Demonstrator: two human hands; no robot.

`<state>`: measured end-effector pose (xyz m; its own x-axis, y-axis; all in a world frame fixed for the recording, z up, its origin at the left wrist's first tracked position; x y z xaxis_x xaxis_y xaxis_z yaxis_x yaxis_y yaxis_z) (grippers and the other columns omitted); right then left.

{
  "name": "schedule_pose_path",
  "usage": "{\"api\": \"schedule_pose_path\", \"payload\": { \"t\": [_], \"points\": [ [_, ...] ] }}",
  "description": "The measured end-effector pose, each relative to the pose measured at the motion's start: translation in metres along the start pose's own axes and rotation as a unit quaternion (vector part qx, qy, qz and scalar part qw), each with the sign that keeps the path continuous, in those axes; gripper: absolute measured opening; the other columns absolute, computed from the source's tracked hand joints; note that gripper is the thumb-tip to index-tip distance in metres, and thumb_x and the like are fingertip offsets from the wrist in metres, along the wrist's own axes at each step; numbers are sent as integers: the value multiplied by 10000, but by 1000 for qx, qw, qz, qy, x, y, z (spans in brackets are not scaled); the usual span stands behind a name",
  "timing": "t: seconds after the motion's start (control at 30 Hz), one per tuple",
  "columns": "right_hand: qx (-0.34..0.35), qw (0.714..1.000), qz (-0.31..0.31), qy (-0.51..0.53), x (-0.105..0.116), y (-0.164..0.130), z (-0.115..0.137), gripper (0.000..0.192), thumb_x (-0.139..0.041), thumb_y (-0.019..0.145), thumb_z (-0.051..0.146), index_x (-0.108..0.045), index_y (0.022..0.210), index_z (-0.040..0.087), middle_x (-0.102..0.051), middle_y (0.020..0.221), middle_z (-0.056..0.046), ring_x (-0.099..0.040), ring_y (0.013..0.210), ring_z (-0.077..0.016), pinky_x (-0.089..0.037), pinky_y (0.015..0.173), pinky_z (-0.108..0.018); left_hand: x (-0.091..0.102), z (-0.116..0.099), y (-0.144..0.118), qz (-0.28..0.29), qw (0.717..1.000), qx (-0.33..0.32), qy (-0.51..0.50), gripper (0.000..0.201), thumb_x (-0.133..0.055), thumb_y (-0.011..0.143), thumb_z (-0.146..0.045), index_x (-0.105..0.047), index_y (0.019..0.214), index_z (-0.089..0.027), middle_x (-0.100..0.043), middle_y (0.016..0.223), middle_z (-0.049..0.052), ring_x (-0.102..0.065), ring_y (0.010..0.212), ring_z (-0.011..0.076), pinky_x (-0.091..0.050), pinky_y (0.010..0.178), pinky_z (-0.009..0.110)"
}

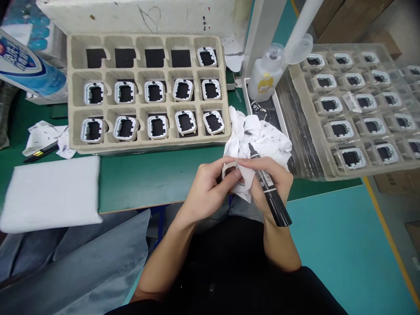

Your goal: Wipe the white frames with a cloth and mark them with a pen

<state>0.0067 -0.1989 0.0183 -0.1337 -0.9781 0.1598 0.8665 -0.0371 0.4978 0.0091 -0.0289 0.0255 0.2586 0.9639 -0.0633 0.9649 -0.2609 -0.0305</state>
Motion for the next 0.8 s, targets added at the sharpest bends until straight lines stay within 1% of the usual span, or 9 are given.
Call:
{"api": "schedule_pose_path", "payload": {
  "t": [0.1, 0.23, 0.33, 0.43, 0.5, 0.6, 0.67, 0.73, 0.8],
  "points": [
    [-8, 1000, 3, -5, 0, 0, -1, 290, -753, 975, 166, -886, 1140, 364, -882, 1025, 4, -844, 909, -223, -675, 727, -345, 0, -1, 0, 13, 1000, -14, 23, 256, -727, 1088, -428, -834, 1125, -197, -709, 780, 8, -569, 695, 161, -438, 664, 276],
    [-7, 1000, 8, -12, 0, 0, 0, 263, -748, 993, 192, -886, 1138, 363, -881, 1022, -2, -846, 908, -230, -682, 716, -351, 0, -1, 0, 9, 998, -19, 62, 239, -698, 1094, -391, -829, 1134, -195, -651, 734, -9, -508, 656, 157, -404, 643, 279],
    [-12, 1000, 16, -4, 0, 1, 0, 272, -739, 1005, 189, -884, 1153, 365, -883, 1031, -2, -846, 902, -229, -689, 728, -356, -1, 0, 0, 6, 996, -30, 83, 197, -684, 1093, -359, -791, 1044, -201, -568, 670, -42, -440, 607, 143, -366, 625, 279],
    [-11, 999, 30, 17, 0, 0, -2, 302, -732, 1003, 181, -875, 1189, 370, -886, 1064, 5, -848, 905, -221, -687, 731, -347, -1, 0, 0, 8, 994, -42, 104, 193, -663, 1088, -291, -728, 930, -203, -526, 650, -60, -407, 595, 129, -351, 633, 278],
    [-3, 999, 36, 24, 0, -1, -4, 303, -732, 1003, 189, -872, 1198, 373, -887, 1076, 4, -853, 924, -230, -691, 734, -355, -2, -1, 1, 9, 993, -44, 112, 193, -650, 1078, -247, -716, 903, -200, -538, 663, -57, -413, 608, 127, -354, 645, 278],
    [0, 1000, 16, 23, 1, -2, -4, 249, -764, 1001, 218, -874, 1160, 375, -884, 1051, -1, -854, 911, -251, -704, 744, -387, -2, -3, 1, 15, 996, -24, 89, 156, -670, 1077, -276, -764, 982, -194, -618, 719, -31, -482, 645, 144, -383, 660, 283],
    [-7, 1000, -15, 25, 2, -1, -2, 215, -803, 981, 228, -868, 1137, 362, -877, 1009, -3, -837, 830, -240, -689, 691, -377, -3, -4, 1, 26, 998, -4, 55, 187, -702, 1080, -340, -779, 999, -191, -693, 777, 0, -547, 687, 162, -419, 679, 290],
    [-13, 999, -41, 29, 3, 0, 1, 180, -828, 963, 236, -857, 1106, 341, -859, 934, 3, -797, 721, -209, -647, 609, -344, -2, -4, 1, 33, 999, 8, 27, 238, -730, 1078, -391, -776, 958, -190, -734, 805, 17, -563, 697, 165, -435, 686, 293],
    [-20, 998, -39, 33, 2, 2, 3, 120, -815, 975, 255, -844, 1072, 320, -828, 854, 12, -752, 643, -183, -602, 553, -321, -2, -5, 0, 33, 999, 10, 13, 260, -748, 1074, -413, -774, 939, -193, -734, 782, 13, -541, 672, 156, -427, 667, 290]
  ]
}}
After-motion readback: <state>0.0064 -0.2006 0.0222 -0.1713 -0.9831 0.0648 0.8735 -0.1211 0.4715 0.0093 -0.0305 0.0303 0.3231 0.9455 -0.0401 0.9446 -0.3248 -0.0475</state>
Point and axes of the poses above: each hand's wrist, its own y-axis towards the middle knuckle, its own x-axis out of the back of the hand, z = x × y, the point moved 1 cm from there along y, towards the middle knuckle
